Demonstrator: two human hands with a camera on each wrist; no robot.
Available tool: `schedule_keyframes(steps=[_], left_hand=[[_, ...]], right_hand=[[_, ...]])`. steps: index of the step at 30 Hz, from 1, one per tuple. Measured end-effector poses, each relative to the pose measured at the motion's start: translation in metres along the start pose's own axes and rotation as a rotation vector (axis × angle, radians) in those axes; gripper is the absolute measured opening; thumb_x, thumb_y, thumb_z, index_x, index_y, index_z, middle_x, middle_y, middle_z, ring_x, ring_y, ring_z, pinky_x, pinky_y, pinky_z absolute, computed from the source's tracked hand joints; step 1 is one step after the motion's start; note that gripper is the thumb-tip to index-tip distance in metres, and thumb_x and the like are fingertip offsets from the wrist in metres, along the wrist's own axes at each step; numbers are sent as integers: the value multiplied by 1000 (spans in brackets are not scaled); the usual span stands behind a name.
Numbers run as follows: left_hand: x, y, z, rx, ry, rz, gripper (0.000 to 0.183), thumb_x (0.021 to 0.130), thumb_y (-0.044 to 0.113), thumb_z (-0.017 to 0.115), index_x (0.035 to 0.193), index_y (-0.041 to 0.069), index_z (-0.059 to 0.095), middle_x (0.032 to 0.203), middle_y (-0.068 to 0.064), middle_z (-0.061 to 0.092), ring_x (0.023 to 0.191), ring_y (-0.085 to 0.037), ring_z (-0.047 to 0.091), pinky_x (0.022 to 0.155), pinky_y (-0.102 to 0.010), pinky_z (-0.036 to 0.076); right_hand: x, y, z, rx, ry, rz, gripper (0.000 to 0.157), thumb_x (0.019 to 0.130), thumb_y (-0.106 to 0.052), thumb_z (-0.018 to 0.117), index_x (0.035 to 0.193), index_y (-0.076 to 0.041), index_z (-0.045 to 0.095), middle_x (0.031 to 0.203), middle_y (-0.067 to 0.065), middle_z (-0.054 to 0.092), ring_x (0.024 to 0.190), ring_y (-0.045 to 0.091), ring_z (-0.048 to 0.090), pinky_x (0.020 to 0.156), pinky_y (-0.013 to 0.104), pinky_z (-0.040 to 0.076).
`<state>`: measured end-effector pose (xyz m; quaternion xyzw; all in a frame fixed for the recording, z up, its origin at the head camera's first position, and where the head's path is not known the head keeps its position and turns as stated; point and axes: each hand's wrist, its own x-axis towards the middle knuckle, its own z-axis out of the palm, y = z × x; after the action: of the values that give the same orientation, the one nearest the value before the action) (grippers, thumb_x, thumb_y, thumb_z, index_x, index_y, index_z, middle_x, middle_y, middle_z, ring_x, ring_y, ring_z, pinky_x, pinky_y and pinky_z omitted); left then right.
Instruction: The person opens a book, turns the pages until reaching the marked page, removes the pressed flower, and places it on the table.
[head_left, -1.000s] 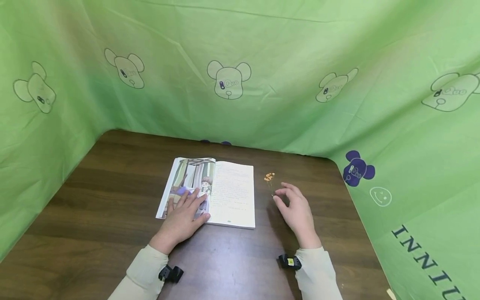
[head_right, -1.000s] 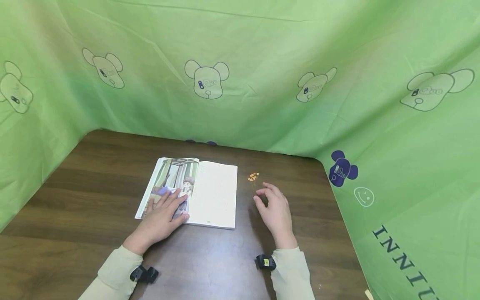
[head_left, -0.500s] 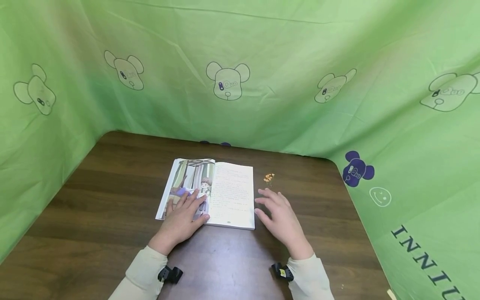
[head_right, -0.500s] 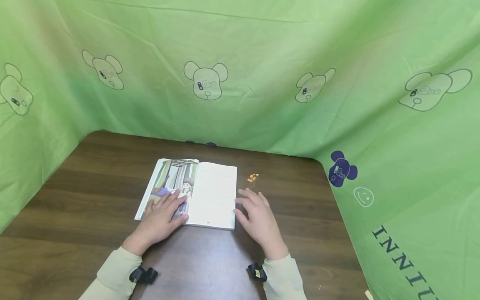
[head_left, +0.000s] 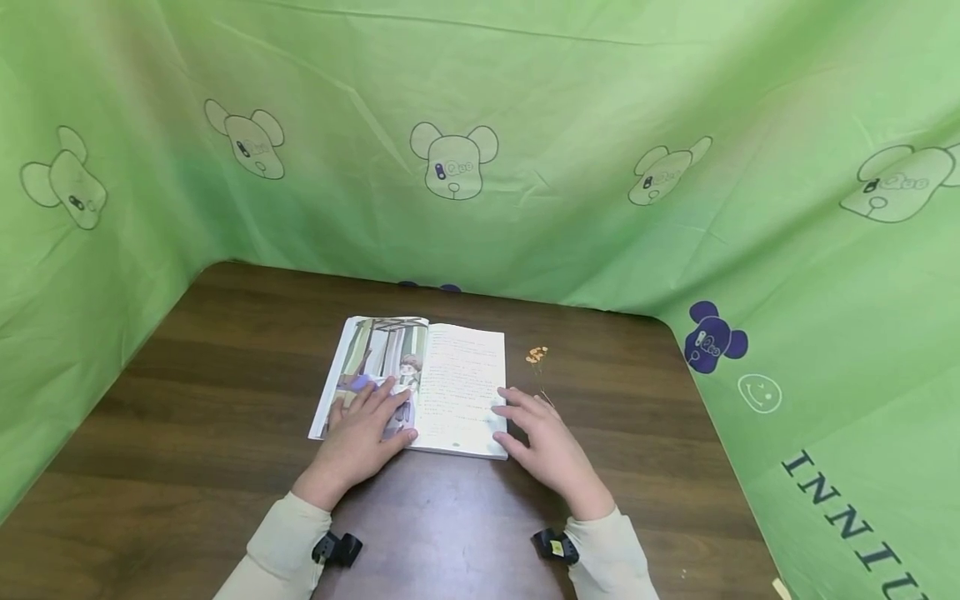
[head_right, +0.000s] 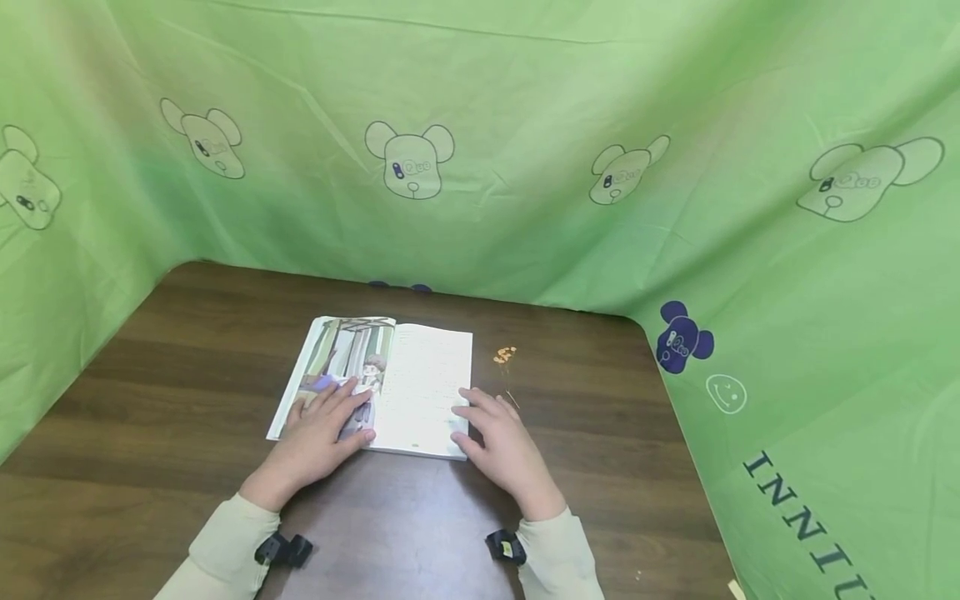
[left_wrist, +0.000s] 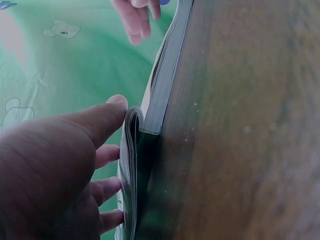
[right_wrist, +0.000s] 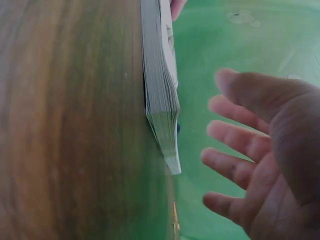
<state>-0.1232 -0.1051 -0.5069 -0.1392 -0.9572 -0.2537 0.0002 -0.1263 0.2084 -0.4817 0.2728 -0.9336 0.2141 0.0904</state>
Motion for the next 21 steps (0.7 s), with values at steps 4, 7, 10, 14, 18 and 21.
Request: schedule_keyframes(steps=[4, 7, 10, 14, 18, 21], left_hand=[[0, -2, 0, -36, 6, -5, 70, 92, 57, 69, 152, 26, 50, 168, -12, 30, 154, -40, 25, 114, -78, 9], [0, -3, -1, -44, 1, -4, 77, 87, 58, 74, 153, 26, 50, 168, -14, 29, 155, -40, 24, 115, -78, 8], [-2, -3, -4, -42, -9, 5, 86, 81, 56, 82, 154, 25, 48, 168, -14, 28, 155, -40, 23, 115, -78, 9], [-3, -2, -8, -47, -18, 14, 90, 77, 45, 89, 154, 23, 49, 167, -16, 29, 154, -40, 24, 114, -79, 11], [-2, -3, -11, -59, -21, 7, 90, 76, 38, 90, 154, 19, 49, 166, -20, 29, 154, -42, 23, 115, -76, 15], [-1, -5, -12, -62, -6, -6, 92, 76, 38, 91, 154, 15, 48, 165, -22, 29, 154, -44, 22, 116, -71, 18]], right_hand=[[-1, 1, 3, 29, -89, -12, 40, 91, -24, 78, 127, -8, 71, 151, 10, 55, 143, 29, 49, 118, 61, 31], [-2, -1, 4, 49, -161, 0, 40, 92, -24, 78, 128, -7, 71, 152, 9, 55, 146, 30, 45, 119, 61, 29], [-3, -1, 4, 65, -214, 22, 42, 93, -24, 77, 130, -6, 69, 153, 9, 54, 148, 30, 42, 120, 60, 27], [-4, -1, 4, 82, -231, 35, 43, 93, -24, 77, 131, -6, 69, 153, 9, 53, 149, 30, 40, 121, 61, 26], [-5, 1, 4, 94, -220, 27, 43, 92, -22, 78, 130, -6, 69, 152, 9, 54, 148, 32, 41, 120, 62, 27], [-6, 3, 5, 98, -220, 26, 42, 92, -22, 78, 130, -6, 70, 153, 9, 54, 148, 32, 42, 120, 62, 27]])
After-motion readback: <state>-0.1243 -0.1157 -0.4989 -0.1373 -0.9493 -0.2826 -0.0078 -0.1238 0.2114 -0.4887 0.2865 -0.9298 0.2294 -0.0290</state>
